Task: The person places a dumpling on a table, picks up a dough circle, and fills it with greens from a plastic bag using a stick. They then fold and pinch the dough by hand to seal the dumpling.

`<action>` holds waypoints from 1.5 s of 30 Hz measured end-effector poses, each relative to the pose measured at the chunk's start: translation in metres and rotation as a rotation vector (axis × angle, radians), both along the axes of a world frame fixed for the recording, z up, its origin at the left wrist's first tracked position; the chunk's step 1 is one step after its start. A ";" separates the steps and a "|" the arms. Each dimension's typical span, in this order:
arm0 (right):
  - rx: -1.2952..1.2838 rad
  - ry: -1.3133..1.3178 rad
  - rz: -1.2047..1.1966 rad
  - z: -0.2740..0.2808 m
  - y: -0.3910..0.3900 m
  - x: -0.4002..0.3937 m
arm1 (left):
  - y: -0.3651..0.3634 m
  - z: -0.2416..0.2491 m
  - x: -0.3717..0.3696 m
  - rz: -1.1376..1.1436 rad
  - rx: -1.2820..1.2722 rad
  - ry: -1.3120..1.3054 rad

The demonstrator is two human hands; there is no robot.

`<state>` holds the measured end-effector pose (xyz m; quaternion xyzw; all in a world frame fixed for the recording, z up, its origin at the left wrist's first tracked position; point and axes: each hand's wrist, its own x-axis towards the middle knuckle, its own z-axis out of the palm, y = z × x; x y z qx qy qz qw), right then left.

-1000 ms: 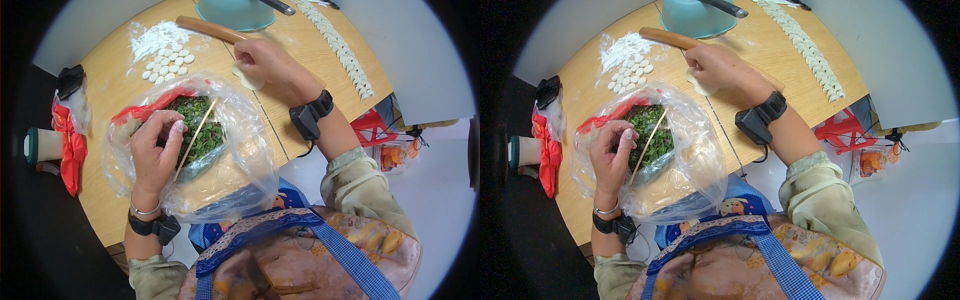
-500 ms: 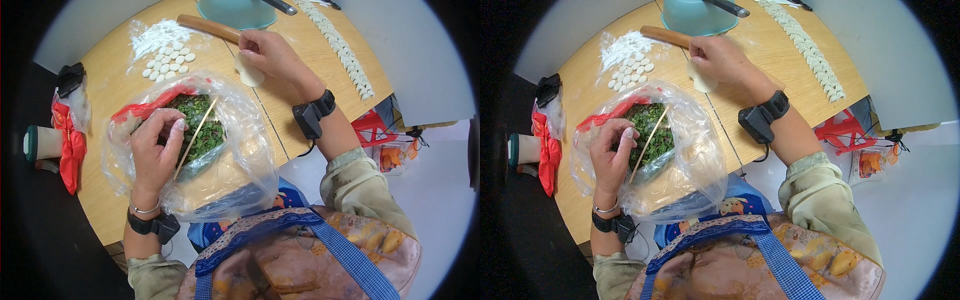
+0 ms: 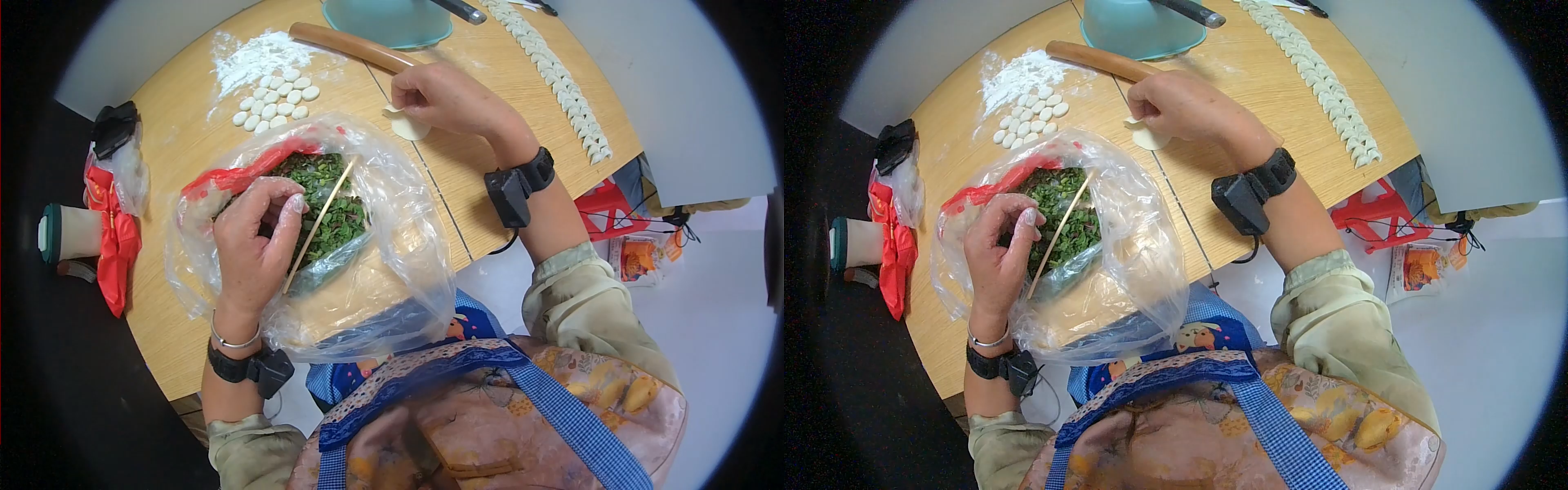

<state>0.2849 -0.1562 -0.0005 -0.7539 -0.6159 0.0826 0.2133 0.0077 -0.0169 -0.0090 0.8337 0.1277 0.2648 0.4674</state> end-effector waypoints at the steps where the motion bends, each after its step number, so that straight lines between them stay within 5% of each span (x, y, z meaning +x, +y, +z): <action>1: -0.021 -0.005 0.005 0.000 0.000 0.000 | 0.000 0.000 0.000 0.000 0.000 0.000; 17: -0.015 0.083 0.057 0.006 -0.005 0.002 | 0.000 0.000 -0.001 -0.004 0.020 0.006; 25: 0.143 0.524 0.032 0.016 -0.013 0.007 | -0.001 0.001 0.000 -0.007 0.054 0.014; 34: 0.103 0.274 0.012 0.004 -0.003 0.006 | -0.001 0.000 0.000 -0.007 0.051 0.009; 38: 0.090 0.295 0.067 0.011 -0.006 0.004 | -0.002 0.002 0.000 -0.013 0.067 0.014; 40: -0.128 0.263 0.041 0.020 -0.009 0.001 | -0.001 0.002 0.000 -0.023 0.073 0.029; 45: -0.081 0.335 0.032 0.018 -0.014 0.004 | -0.001 0.003 0.000 -0.033 0.090 0.042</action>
